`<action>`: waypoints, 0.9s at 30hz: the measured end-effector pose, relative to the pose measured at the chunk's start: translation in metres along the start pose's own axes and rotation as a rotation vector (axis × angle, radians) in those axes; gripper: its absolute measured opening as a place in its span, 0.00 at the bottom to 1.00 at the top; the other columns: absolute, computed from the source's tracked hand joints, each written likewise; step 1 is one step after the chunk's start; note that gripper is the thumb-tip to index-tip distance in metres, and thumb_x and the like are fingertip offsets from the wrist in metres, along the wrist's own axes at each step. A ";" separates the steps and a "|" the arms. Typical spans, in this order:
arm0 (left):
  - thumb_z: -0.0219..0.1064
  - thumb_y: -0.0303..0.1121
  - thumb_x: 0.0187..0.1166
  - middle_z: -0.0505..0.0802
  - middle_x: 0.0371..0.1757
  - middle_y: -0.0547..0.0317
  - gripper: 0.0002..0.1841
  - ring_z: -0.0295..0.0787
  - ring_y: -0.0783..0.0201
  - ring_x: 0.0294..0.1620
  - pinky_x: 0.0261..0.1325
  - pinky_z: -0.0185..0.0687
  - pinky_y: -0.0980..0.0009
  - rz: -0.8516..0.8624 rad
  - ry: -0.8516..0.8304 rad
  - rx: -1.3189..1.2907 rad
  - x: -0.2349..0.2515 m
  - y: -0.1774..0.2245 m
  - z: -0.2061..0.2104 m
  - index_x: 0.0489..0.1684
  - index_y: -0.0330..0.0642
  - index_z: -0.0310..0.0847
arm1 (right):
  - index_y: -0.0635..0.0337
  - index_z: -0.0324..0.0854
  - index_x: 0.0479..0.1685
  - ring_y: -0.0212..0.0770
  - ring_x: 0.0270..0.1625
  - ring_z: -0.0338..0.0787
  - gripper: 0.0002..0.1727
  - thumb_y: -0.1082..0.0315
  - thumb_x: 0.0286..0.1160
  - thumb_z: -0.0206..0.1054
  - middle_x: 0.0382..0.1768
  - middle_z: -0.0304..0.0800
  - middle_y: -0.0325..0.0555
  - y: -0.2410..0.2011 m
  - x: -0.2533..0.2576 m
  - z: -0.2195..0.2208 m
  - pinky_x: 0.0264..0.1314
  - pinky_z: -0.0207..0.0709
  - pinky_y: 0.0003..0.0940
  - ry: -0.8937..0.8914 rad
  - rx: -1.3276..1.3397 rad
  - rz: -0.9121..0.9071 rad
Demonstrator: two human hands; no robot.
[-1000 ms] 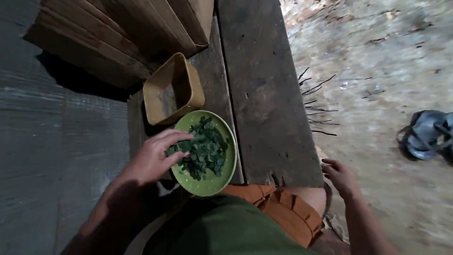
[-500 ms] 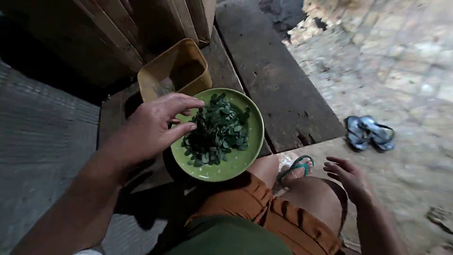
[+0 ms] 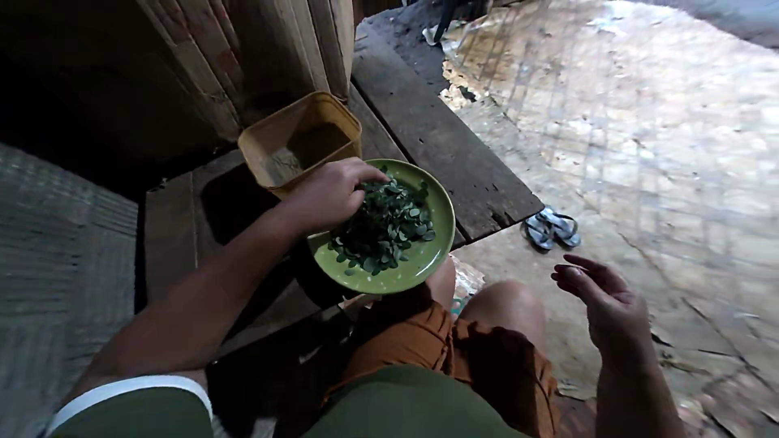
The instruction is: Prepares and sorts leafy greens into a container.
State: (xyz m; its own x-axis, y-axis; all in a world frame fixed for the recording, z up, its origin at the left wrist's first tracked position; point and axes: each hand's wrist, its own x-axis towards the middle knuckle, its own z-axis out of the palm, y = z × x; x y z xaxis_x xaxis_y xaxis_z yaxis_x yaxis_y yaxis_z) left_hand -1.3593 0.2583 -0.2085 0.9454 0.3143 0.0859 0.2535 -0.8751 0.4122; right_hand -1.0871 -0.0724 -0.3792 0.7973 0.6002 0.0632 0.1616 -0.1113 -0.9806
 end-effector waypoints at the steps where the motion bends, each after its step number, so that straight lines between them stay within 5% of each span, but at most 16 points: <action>1: 0.57 0.20 0.83 0.89 0.66 0.46 0.19 0.86 0.53 0.67 0.72 0.79 0.55 0.012 -0.035 -0.007 0.005 0.001 -0.001 0.67 0.40 0.86 | 0.67 0.77 0.64 0.24 0.43 0.92 0.19 0.64 0.80 0.62 0.43 0.91 0.31 -0.007 -0.001 0.003 0.52 0.88 0.23 0.000 -0.006 -0.020; 7: 0.66 0.34 0.85 0.88 0.65 0.47 0.11 0.82 0.49 0.71 0.73 0.76 0.47 0.040 -0.233 0.091 0.033 -0.002 0.001 0.55 0.43 0.91 | 0.69 0.78 0.63 0.20 0.45 0.91 0.18 0.67 0.81 0.62 0.45 0.91 0.30 -0.047 -0.008 0.025 0.54 0.86 0.22 -0.040 -0.095 -0.147; 11: 0.67 0.34 0.84 0.89 0.62 0.47 0.09 0.85 0.50 0.66 0.69 0.80 0.48 0.081 -0.155 0.073 0.029 -0.011 0.001 0.51 0.41 0.91 | 0.68 0.79 0.62 0.21 0.46 0.91 0.17 0.69 0.80 0.61 0.45 0.92 0.29 -0.063 -0.013 0.038 0.56 0.87 0.22 -0.076 -0.089 -0.220; 18: 0.69 0.35 0.82 0.90 0.54 0.57 0.07 0.87 0.70 0.55 0.59 0.84 0.70 -0.061 0.156 -0.321 -0.005 -0.018 -0.012 0.46 0.42 0.89 | 0.60 0.83 0.60 0.23 0.49 0.92 0.13 0.67 0.82 0.64 0.47 0.93 0.26 -0.096 -0.010 0.081 0.59 0.87 0.25 -0.171 -0.028 -0.378; 24: 0.70 0.30 0.80 0.92 0.53 0.63 0.04 0.89 0.76 0.49 0.53 0.86 0.78 -0.202 0.204 -0.624 -0.016 -0.013 -0.001 0.44 0.42 0.88 | 0.64 0.89 0.50 0.22 0.47 0.89 0.12 0.65 0.79 0.68 0.45 0.91 0.40 -0.126 -0.005 0.145 0.53 0.84 0.19 -0.181 -0.168 -0.506; 27: 0.70 0.29 0.80 0.92 0.52 0.65 0.03 0.88 0.77 0.47 0.51 0.85 0.79 -0.196 0.233 -0.672 -0.020 -0.007 0.007 0.44 0.43 0.87 | 0.59 0.91 0.52 0.37 0.55 0.90 0.13 0.61 0.79 0.69 0.49 0.93 0.44 -0.143 0.002 0.172 0.60 0.83 0.40 -0.211 -0.267 -0.542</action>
State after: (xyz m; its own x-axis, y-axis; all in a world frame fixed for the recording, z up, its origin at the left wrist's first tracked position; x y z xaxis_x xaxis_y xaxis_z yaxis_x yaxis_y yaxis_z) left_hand -1.3784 0.2554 -0.2198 0.8089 0.5769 0.1135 0.1621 -0.4043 0.9002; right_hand -1.2081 0.0810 -0.2710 0.4346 0.7669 0.4722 0.6709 0.0742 -0.7379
